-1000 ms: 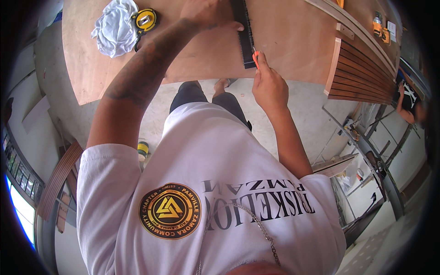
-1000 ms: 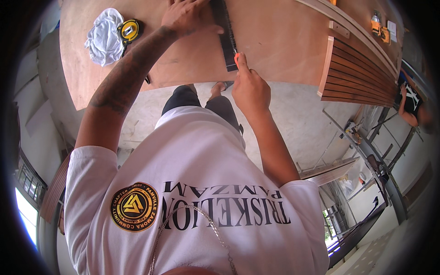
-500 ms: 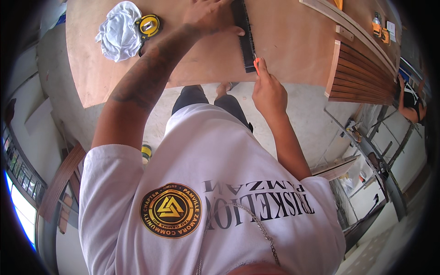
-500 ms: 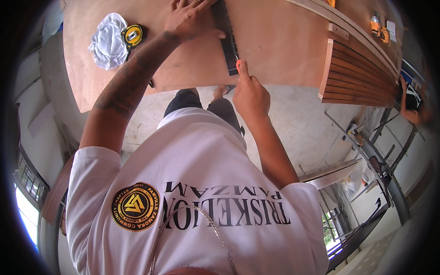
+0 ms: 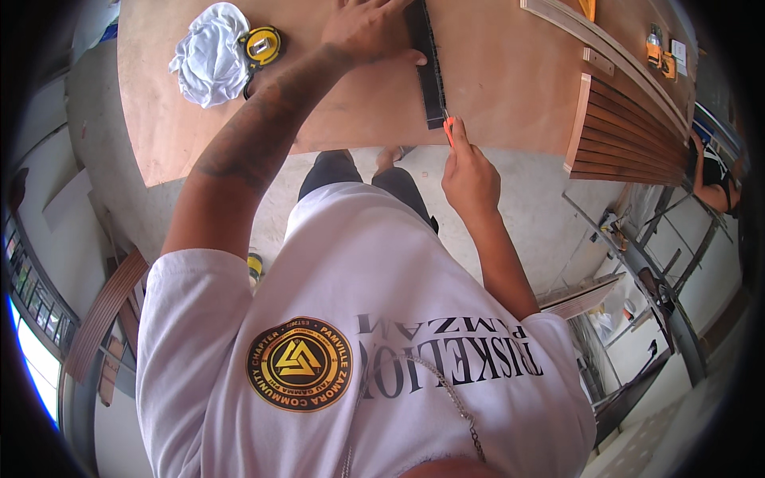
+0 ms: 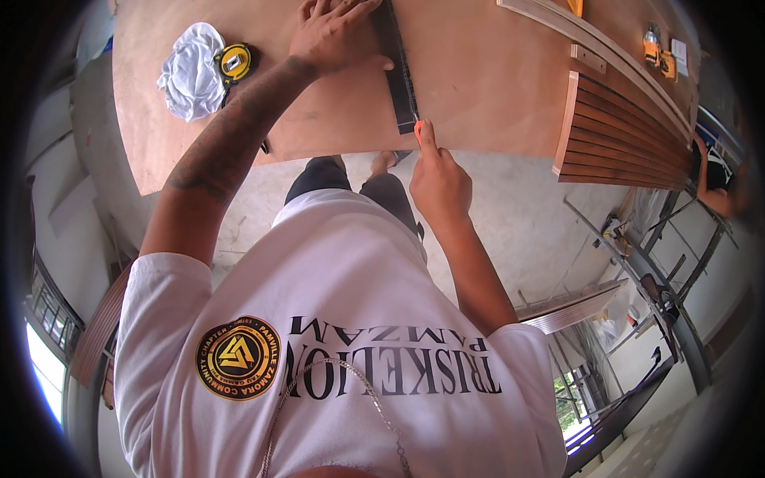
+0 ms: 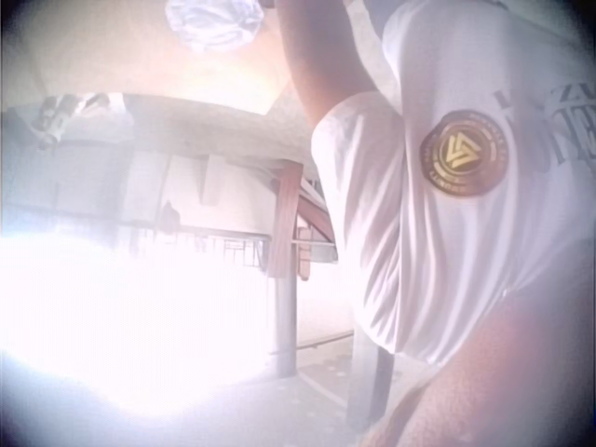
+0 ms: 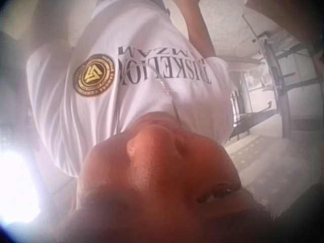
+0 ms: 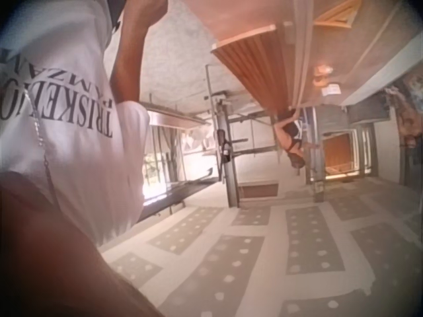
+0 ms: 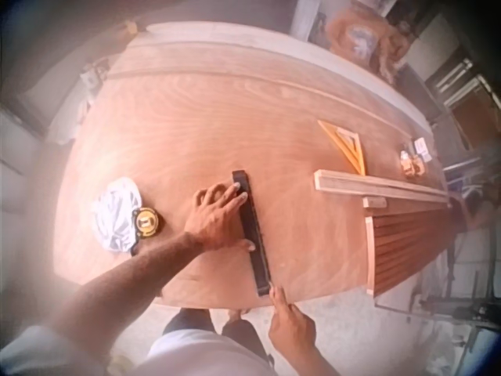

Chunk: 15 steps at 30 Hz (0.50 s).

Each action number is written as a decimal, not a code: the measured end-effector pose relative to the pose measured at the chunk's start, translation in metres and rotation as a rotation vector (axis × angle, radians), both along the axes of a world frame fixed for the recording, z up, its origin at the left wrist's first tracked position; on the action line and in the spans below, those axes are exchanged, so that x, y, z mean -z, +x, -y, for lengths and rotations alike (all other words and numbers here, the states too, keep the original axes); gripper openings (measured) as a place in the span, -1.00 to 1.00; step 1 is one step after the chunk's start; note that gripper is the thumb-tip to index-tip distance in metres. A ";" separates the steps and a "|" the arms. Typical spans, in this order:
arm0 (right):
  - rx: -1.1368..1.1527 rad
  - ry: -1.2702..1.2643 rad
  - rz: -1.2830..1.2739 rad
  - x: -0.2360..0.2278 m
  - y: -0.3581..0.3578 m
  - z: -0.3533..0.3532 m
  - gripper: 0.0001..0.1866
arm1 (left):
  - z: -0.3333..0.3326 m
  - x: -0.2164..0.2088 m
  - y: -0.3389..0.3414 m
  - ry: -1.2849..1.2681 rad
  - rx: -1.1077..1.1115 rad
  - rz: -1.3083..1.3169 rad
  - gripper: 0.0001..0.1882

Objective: The person aligns and secures wooden slats on a curved work surface using metal brackets and a utility knife. They position the slats, attach brackets, and score a strip of material along the edge.

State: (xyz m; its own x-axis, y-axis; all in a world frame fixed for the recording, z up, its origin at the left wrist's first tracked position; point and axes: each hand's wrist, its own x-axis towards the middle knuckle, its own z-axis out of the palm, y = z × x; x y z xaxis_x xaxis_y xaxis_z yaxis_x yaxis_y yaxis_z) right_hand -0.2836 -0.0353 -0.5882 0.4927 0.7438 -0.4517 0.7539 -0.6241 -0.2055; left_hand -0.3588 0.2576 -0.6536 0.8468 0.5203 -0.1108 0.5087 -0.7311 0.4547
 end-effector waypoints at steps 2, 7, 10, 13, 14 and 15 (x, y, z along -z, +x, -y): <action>-0.010 -0.002 0.002 0.001 0.000 0.003 -0.32 | 0.000 0.001 -0.001 0.008 0.008 0.021 0.28; 0.008 -0.008 0.008 0.003 -0.003 0.011 -0.31 | 0.000 0.005 0.001 0.028 0.008 0.009 0.29; 0.013 -0.020 -0.013 0.003 -0.006 0.017 -0.30 | 0.001 0.007 0.000 0.039 0.000 0.012 0.30; 0.008 -0.005 -0.022 0.003 -0.007 0.025 -0.30 | 0.004 0.009 0.000 0.042 0.000 0.004 0.31; -0.004 0.012 -0.018 0.003 -0.007 0.026 -0.30 | 0.003 0.009 0.001 0.056 0.002 0.012 0.31; -0.007 0.000 -0.016 0.003 -0.006 0.027 -0.30 | 0.002 0.009 0.001 0.071 0.000 0.020 0.31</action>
State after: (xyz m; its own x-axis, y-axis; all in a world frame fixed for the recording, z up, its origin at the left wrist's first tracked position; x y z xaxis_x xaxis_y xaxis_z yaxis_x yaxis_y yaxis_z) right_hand -0.2897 -0.0619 -0.5912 0.4802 0.7471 -0.4596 0.7546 -0.6190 -0.2176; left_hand -0.3574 0.2557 -0.6627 0.8486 0.5261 -0.0565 0.4999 -0.7622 0.4113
